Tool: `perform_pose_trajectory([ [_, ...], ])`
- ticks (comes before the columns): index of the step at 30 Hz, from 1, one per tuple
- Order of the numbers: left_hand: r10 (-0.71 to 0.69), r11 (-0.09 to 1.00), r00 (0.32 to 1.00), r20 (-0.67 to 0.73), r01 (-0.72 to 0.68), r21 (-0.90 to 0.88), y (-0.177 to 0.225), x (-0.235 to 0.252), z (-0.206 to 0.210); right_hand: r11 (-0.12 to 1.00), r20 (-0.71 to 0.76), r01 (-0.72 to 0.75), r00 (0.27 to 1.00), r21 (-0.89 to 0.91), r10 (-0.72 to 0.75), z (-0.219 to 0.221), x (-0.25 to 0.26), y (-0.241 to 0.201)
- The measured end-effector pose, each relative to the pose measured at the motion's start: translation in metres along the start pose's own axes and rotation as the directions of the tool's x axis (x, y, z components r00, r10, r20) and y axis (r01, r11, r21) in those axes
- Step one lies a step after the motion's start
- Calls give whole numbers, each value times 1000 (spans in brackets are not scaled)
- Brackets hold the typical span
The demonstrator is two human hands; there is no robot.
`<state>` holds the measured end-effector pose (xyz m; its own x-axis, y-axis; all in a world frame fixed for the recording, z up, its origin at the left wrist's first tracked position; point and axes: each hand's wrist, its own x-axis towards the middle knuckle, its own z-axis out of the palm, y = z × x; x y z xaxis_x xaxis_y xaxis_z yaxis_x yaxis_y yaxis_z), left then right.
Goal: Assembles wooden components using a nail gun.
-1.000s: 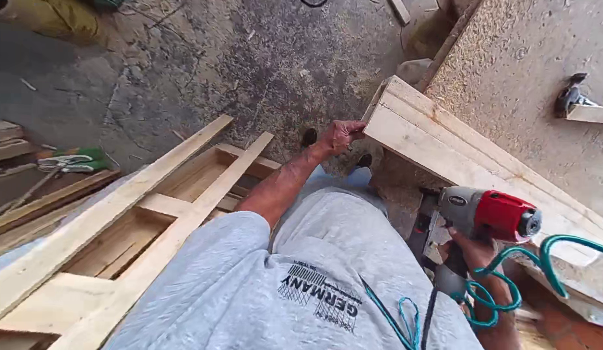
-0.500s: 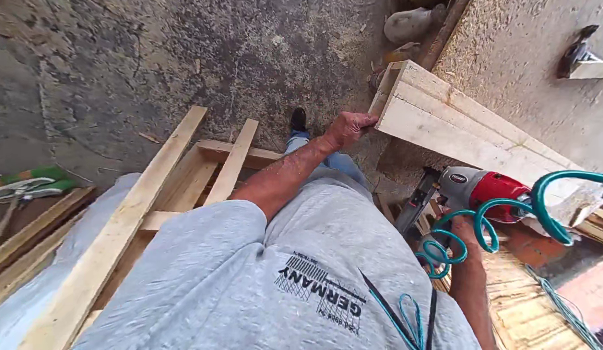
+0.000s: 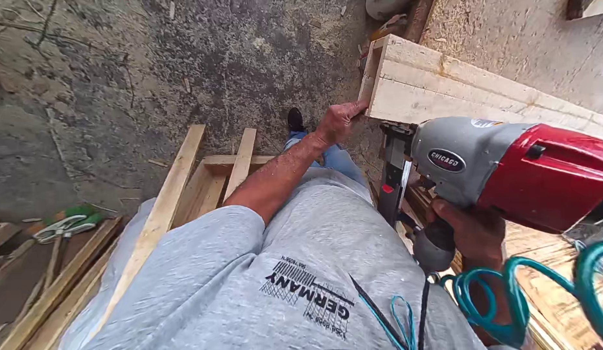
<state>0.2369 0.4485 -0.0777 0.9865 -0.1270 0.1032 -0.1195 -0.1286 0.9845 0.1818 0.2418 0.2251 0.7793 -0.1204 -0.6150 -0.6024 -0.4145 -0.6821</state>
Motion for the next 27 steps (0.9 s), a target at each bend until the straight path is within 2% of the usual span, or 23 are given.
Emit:
perform_pose_trajectory([
  [4, 8, 1000, 1000, 14, -8, 20, -5, -1, 1, 999, 89, 39, 995, -16, -37, -2, 16, 22],
  [8, 6, 1000, 1000, 20, -7, 21, -3, 1, -2, 998, -44, -32, 999, -55, 30, 28, 19, -4],
  [11, -5, 1000, 1000, 27, 5, 22, -1, 1, -2, 999, -63, -5, 998, -48, 2, 35, 19, -10],
  [16, 2, 1000, 1000, 13, -3, 16, -2, 2, -2, 998, -123, -57, 991, -33, 53, 45, 16, -15],
  [19, 0, 1000, 1000, 22, 0, 8, -2, 2, -3, 995, -117, -59, 992, -81, 50, 47, 16, -20],
  [23, 10, 1000, 1000, 14, -10, 3, -3, 2, -3, 992, -83, 13, 996, -123, -23, 47, 16, -21],
  [25, 19, 1000, 1000, 13, -19, 9, -3, 1, -4, 989, -124, -13, 992, -147, -5, 45, 10, -25],
  [27, 12, 1000, 1000, 27, -13, 22, -4, 2, -5, 997, -135, 23, 990, -80, -34, 37, 5, -19],
])
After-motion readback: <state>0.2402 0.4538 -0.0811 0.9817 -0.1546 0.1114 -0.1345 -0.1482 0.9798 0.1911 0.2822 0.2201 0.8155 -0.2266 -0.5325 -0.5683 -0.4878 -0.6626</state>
